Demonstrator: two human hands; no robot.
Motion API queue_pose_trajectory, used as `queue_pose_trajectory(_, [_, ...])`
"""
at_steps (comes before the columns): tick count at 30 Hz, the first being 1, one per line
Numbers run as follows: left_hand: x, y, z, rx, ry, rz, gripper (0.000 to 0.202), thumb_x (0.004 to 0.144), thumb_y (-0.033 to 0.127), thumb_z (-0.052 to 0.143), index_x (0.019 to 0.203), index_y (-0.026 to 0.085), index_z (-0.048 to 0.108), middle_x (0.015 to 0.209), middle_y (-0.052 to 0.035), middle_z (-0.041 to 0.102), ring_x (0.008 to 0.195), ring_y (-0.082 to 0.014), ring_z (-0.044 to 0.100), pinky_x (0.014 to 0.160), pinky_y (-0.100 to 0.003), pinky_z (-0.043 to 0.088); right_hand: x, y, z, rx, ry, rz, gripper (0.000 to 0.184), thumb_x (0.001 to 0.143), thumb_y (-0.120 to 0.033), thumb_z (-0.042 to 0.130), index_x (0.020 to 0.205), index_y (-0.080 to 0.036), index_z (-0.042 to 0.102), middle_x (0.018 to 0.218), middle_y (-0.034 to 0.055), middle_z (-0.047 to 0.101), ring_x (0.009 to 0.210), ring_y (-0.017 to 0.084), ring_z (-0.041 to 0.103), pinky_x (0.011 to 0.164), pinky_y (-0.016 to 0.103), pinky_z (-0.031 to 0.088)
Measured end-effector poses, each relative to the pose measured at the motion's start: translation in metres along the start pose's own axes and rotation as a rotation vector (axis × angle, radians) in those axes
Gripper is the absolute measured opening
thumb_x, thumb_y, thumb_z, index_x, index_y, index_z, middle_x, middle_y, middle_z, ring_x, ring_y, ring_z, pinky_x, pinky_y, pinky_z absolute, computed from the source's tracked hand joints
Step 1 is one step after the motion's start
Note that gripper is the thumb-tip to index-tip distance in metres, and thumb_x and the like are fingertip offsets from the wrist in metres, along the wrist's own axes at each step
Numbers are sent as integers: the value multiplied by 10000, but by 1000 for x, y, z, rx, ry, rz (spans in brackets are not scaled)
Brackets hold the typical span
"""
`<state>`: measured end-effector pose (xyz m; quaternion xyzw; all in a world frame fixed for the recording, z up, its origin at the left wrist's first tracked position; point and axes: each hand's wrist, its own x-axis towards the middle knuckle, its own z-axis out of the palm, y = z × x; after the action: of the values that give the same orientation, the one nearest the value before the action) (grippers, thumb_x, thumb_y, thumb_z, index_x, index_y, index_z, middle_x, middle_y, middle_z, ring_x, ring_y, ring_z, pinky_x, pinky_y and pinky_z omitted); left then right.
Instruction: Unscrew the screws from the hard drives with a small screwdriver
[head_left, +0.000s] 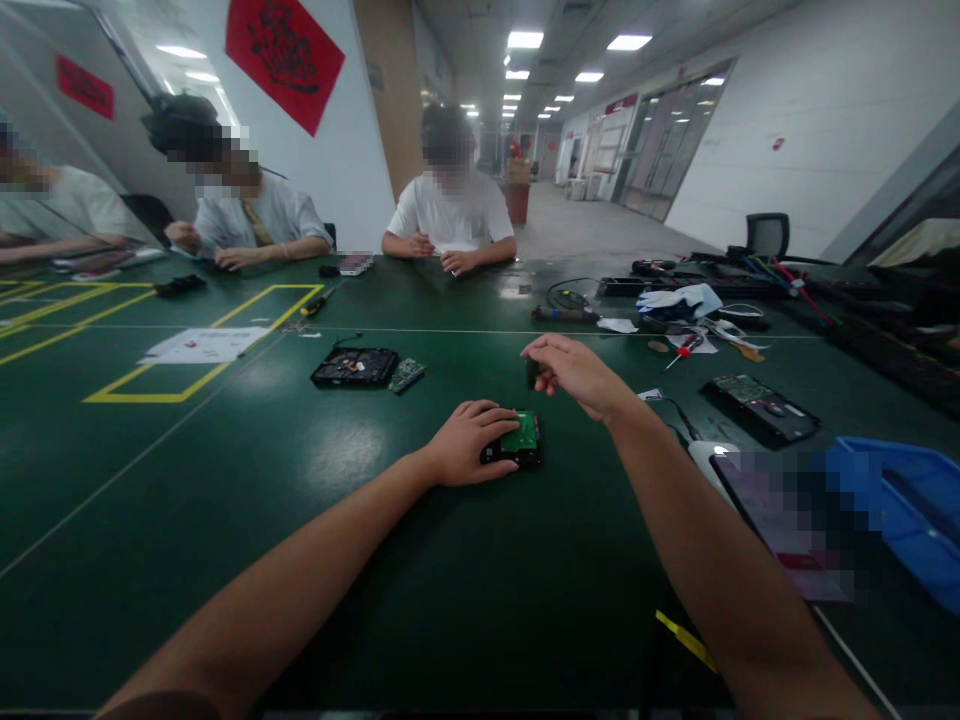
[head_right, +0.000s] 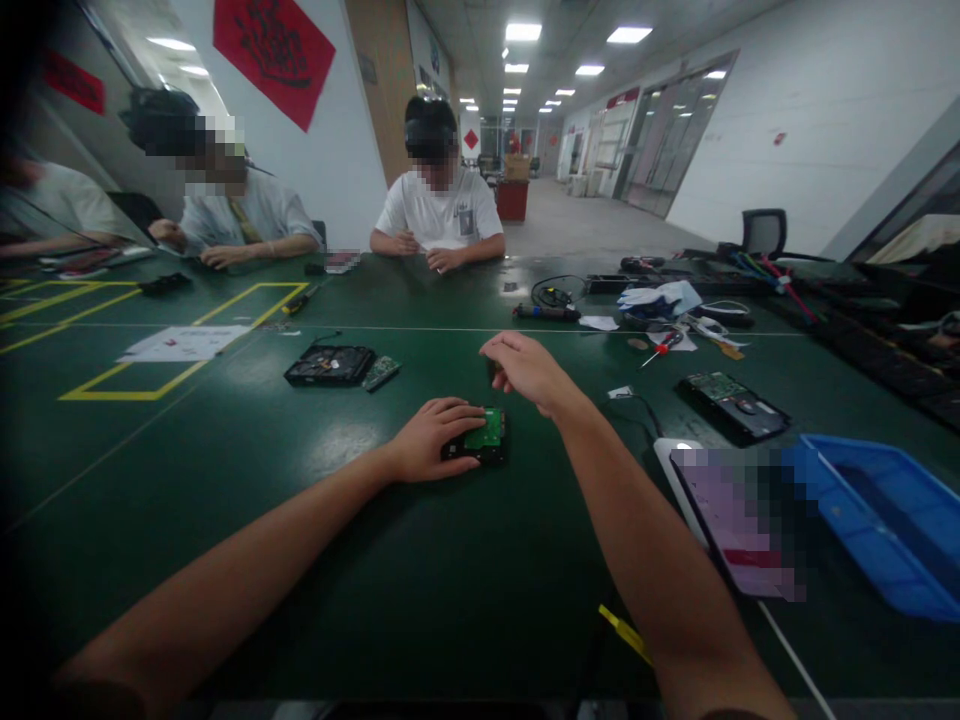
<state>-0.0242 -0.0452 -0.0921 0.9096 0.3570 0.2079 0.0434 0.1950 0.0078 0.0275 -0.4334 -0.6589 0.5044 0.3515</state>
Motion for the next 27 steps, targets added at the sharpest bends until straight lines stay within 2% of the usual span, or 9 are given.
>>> queue_pose_trajectory(5, [0, 0, -1, -3, 4, 2, 667, 919, 650, 621, 1457, 261, 556, 1511, -89, 566, 1373, -367, 483, 1141, -567, 359, 0, -1, -3, -66, -9, -47, 198, 945, -250, 533, 939, -202, 725, 818, 48, 663, 581, 113, 547, 449, 235, 349])
queue_pose_trajectory(9, [0, 1, -2, -3, -3, 2, 673, 924, 646, 617, 1471, 262, 543, 1512, -85, 566, 1371, -366, 480, 1133, -567, 364, -2, -2, -1, -30, -60, -10, 159, 939, -276, 564, 935, -184, 693, 991, 92, 730, 561, 99, 549, 433, 241, 330])
queue_pose_trajectory(11, [1, 1, -1, -3, -4, 5, 675, 924, 645, 619, 1474, 261, 541, 1512, -84, 565, 1371, -364, 480, 1136, -566, 363, -3, -2, 0, 8, -71, 12, 109, 927, -270, 587, 942, -187, 655, 1014, 98, 739, 557, 98, 558, 436, 239, 341])
queue_pose_trajectory(15, [1, -1, 0, 1, 3, 5, 670, 924, 640, 621, 1467, 254, 549, 1510, -84, 566, 1372, -360, 476, 1141, -563, 360, -1, -1, 0, 47, -51, 10, 87, 931, -237, 565, 986, -201, 622, 955, 73, 722, 560, 97, 570, 444, 228, 366])
queue_pose_trajectory(19, [0, -1, -1, -7, -8, 0, 681, 919, 646, 625, 1475, 261, 545, 1514, -91, 561, 1380, -372, 470, 1136, -575, 363, 1, 2, 0, 33, -10, 5, 72, 944, -233, 546, 950, -194, 607, 890, 60, 682, 548, 94, 557, 434, 227, 356])
queue_pose_trajectory(27, [1, 1, -1, -13, -7, -5, 679, 916, 650, 628, 1468, 262, 554, 1504, -95, 571, 1374, -367, 479, 1139, -571, 363, 2, 3, 3, 38, 27, 33, 65, 966, -247, 559, 938, -219, 506, 727, 12, 618, 534, 132, 608, 455, 245, 414])
